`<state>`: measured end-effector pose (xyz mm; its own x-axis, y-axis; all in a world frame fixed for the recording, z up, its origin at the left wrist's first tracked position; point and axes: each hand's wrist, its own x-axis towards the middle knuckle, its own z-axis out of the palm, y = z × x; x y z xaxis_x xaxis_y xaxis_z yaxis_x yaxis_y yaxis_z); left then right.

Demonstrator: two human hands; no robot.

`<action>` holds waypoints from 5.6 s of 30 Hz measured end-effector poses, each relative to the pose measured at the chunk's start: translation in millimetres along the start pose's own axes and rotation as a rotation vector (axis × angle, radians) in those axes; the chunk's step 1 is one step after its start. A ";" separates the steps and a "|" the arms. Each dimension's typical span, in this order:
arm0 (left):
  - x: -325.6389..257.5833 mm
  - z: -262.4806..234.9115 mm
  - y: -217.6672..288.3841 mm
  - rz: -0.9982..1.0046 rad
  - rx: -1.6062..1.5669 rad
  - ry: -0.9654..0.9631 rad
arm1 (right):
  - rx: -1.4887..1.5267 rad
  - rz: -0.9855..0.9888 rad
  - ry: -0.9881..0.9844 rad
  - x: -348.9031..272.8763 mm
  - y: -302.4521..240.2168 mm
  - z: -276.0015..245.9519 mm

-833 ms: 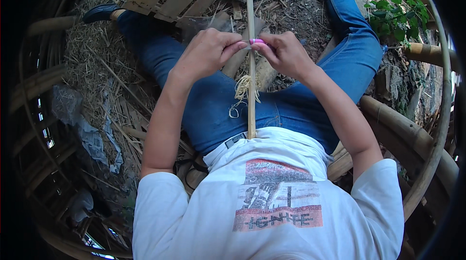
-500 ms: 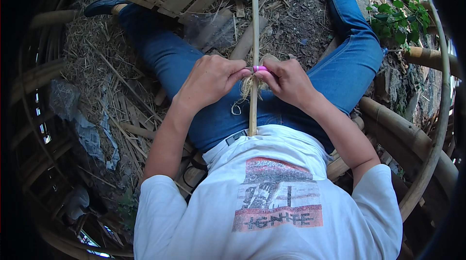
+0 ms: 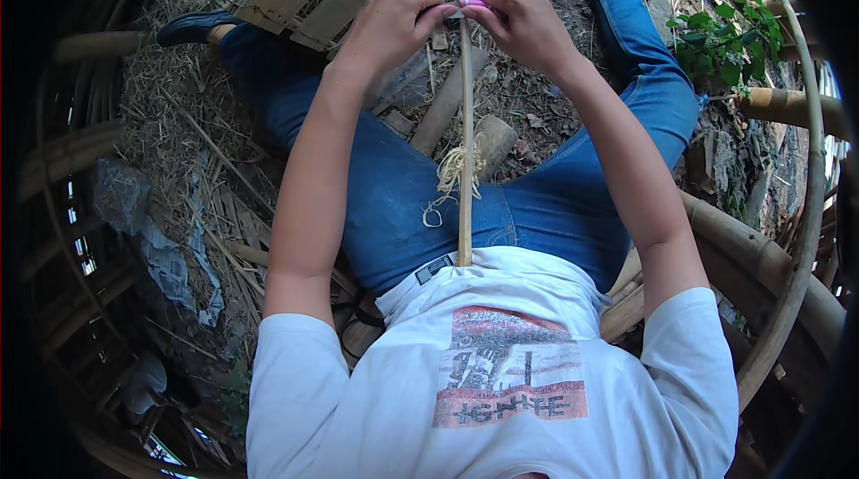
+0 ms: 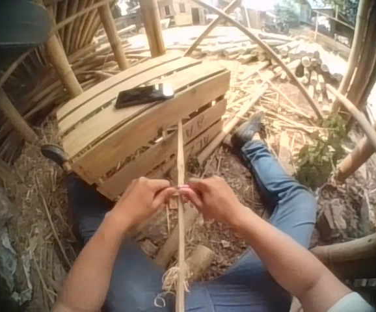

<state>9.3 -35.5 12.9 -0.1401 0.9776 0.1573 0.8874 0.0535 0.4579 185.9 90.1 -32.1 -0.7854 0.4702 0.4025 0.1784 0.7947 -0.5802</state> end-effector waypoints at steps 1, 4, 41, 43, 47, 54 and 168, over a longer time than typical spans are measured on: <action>10.5 0.9 -7.0 -0.004 0.005 0.016 | -0.009 -0.016 0.027 9.0 7.6 1.0; 34.7 -1.2 -16.8 0.095 0.020 0.060 | -0.016 -0.109 0.129 28.6 32.7 6.5; 38.5 -19.4 3.5 -0.024 0.022 -0.127 | 0.212 -0.013 -0.033 28.6 14.2 -6.9; 37.8 -18.7 3.3 -0.019 0.020 -0.114 | 0.223 -0.009 -0.025 27.8 13.1 -5.7; 36.9 -21.0 9.2 -0.085 0.020 -0.150 | 0.201 0.027 -0.054 26.9 10.8 -7.7; 26.5 -20.7 9.1 0.032 -0.037 -0.088 | 0.237 0.086 -0.096 21.0 -0.4 -13.7; 25.6 -15.5 -9.5 0.120 -0.015 -0.434 | 0.209 0.113 -0.055 -7.5 1.4 8.3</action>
<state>-9.5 -14.2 26.1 0.1637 0.9718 -0.1696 0.8791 -0.0657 0.4722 187.1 84.5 -41.8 -0.7998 0.5253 0.2905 0.1453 0.6389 -0.7555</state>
